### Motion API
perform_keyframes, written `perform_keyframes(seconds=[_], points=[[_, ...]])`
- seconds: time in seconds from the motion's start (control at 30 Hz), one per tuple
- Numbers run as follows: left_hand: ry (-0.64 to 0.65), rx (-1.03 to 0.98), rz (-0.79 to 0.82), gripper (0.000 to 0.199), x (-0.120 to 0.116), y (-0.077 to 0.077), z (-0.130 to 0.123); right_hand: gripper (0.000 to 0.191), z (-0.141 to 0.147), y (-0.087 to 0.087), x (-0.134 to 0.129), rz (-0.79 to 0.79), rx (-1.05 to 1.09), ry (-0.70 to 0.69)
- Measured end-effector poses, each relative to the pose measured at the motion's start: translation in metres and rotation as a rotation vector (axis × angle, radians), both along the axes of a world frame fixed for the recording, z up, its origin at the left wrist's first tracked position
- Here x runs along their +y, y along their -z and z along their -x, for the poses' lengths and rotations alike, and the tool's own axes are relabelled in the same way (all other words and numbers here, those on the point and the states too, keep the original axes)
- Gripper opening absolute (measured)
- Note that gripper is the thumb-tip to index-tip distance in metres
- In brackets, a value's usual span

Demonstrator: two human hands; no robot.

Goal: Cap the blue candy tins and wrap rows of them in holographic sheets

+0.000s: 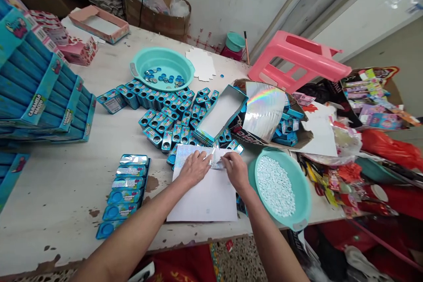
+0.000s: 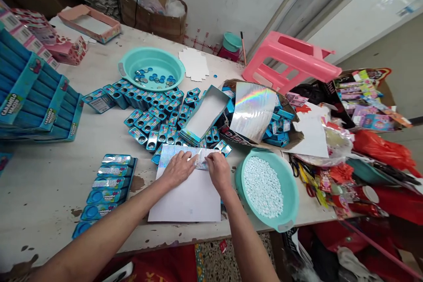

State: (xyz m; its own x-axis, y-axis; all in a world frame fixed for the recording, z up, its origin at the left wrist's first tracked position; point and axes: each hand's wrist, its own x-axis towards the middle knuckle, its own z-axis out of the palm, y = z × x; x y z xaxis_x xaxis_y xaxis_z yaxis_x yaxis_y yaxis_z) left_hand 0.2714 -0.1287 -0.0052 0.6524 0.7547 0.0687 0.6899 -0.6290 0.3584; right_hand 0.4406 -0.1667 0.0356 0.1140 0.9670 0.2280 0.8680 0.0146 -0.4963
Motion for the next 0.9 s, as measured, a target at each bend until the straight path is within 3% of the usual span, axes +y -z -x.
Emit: perform_keyframes(seconds=[0.1,0.17,0.23,0.33,0.4,0.47,0.57,0.67,0.8,0.9], points=[[-0.020,-0.056,0.067,0.037,0.004,0.001,0.001,0.015,0.009,-0.038,-0.022,-0.047,0.181,0.134],[-0.030,-0.169,0.194,0.037,0.008,-0.005,0.005,0.016,0.019,-0.059,-0.034,-0.049,0.283,0.203],[-0.044,-0.396,0.385,0.041,0.010,-0.019,0.016,0.016,0.031,-0.072,-0.043,-0.033,0.384,0.228],[-0.008,-0.760,0.716,0.052,-0.004,-0.044,0.042,0.016,0.054,-0.077,-0.049,0.017,0.549,0.218],[-0.019,-0.862,0.899,0.048,-0.024,-0.055,0.062,0.017,0.075,-0.070,-0.050,0.062,0.667,0.176],[-0.148,-0.877,0.990,0.033,-0.044,-0.059,0.085,0.017,0.102,-0.057,-0.050,0.114,0.784,0.132],[-0.392,-0.774,0.932,0.028,-0.067,-0.055,0.130,0.019,0.153,-0.028,-0.052,0.190,0.901,0.134],[-0.534,-0.645,0.903,0.025,-0.078,-0.050,0.189,0.023,0.207,0.001,-0.056,0.225,0.910,0.163],[-0.581,-0.616,0.970,0.029,-0.079,-0.043,0.261,0.024,0.268,0.028,-0.060,0.295,0.913,0.139],[-0.513,-0.537,0.915,0.025,-0.070,-0.036,0.290,0.023,0.296,0.043,-0.061,0.225,0.815,0.175]])
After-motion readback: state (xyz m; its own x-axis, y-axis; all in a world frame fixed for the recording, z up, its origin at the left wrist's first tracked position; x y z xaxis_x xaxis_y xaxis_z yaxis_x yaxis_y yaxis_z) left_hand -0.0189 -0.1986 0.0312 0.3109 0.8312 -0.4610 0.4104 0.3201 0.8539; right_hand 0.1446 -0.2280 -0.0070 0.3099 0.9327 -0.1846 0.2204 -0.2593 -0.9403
